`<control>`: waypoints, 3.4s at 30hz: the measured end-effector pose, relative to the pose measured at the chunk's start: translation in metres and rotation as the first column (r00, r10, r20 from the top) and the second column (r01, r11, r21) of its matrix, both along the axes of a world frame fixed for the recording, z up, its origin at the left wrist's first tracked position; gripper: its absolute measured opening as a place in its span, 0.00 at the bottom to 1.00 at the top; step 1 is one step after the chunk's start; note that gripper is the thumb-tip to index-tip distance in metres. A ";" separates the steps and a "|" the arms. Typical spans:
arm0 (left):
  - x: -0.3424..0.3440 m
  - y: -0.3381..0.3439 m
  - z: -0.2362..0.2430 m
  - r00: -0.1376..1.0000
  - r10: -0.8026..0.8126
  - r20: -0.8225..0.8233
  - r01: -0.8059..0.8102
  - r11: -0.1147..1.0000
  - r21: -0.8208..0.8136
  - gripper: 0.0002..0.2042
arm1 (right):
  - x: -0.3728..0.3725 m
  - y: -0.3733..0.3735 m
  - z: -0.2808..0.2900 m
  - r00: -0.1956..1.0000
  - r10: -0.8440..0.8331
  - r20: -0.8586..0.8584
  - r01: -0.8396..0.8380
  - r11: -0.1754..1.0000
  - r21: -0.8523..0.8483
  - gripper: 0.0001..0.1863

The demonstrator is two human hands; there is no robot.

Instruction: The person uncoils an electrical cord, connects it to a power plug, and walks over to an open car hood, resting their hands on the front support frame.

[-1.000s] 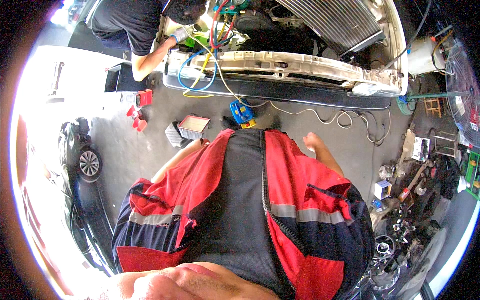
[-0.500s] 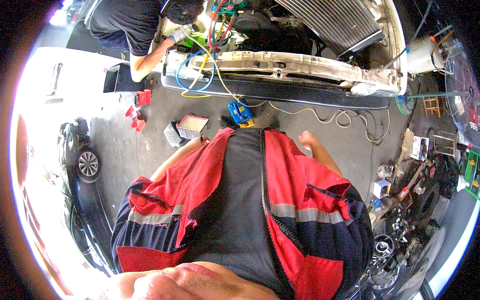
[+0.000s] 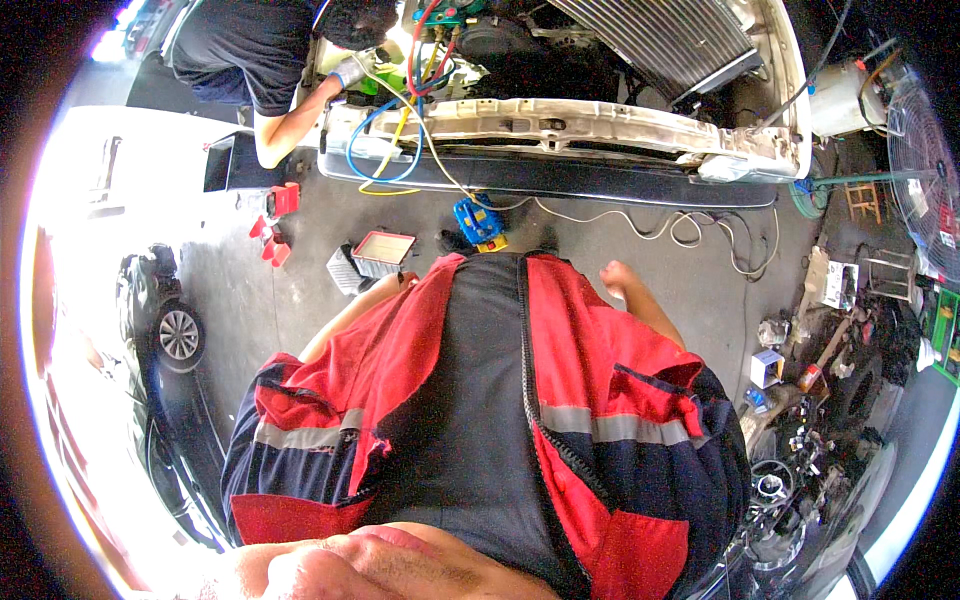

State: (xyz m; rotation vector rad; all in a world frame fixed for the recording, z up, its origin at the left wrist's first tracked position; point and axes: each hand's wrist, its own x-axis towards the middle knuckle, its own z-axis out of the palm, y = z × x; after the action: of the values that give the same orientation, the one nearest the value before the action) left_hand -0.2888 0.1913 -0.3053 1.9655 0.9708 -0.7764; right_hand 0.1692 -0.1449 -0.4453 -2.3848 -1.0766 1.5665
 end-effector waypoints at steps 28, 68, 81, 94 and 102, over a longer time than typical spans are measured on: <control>-0.006 -0.007 -0.007 0.999 0.030 0.023 -0.030 1.000 -0.004 0.26 | 0.000 0.014 0.044 0.991 0.031 0.134 -0.034 0.999 0.020 0.22; -0.019 0.003 -0.055 0.994 -0.111 0.012 0.110 0.992 0.069 0.26 | 0.000 0.017 0.032 0.991 0.011 0.130 -0.017 0.999 0.049 0.21; -0.018 -0.002 -0.038 0.996 -0.083 0.015 0.081 0.991 0.103 0.28 | -0.006 0.025 0.056 0.991 0.015 0.135 -0.023 0.998 0.057 0.23; -0.024 -0.002 -0.051 0.997 -0.070 -0.030 0.072 0.995 0.068 0.26 | -0.005 0.033 0.050 0.988 0.093 0.126 -0.092 0.996 -0.014 0.22; -0.029 -0.006 -0.081 0.996 -0.086 0.016 0.085 0.993 0.080 0.24 | 0.002 0.018 0.025 0.997 0.057 0.051 -0.055 0.998 -0.045 0.22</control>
State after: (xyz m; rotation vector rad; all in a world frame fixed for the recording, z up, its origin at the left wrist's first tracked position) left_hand -0.3182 0.1857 -0.3863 2.0908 0.9235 -0.7755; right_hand 0.1707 -0.1265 -0.4203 -2.4578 -1.1401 1.5685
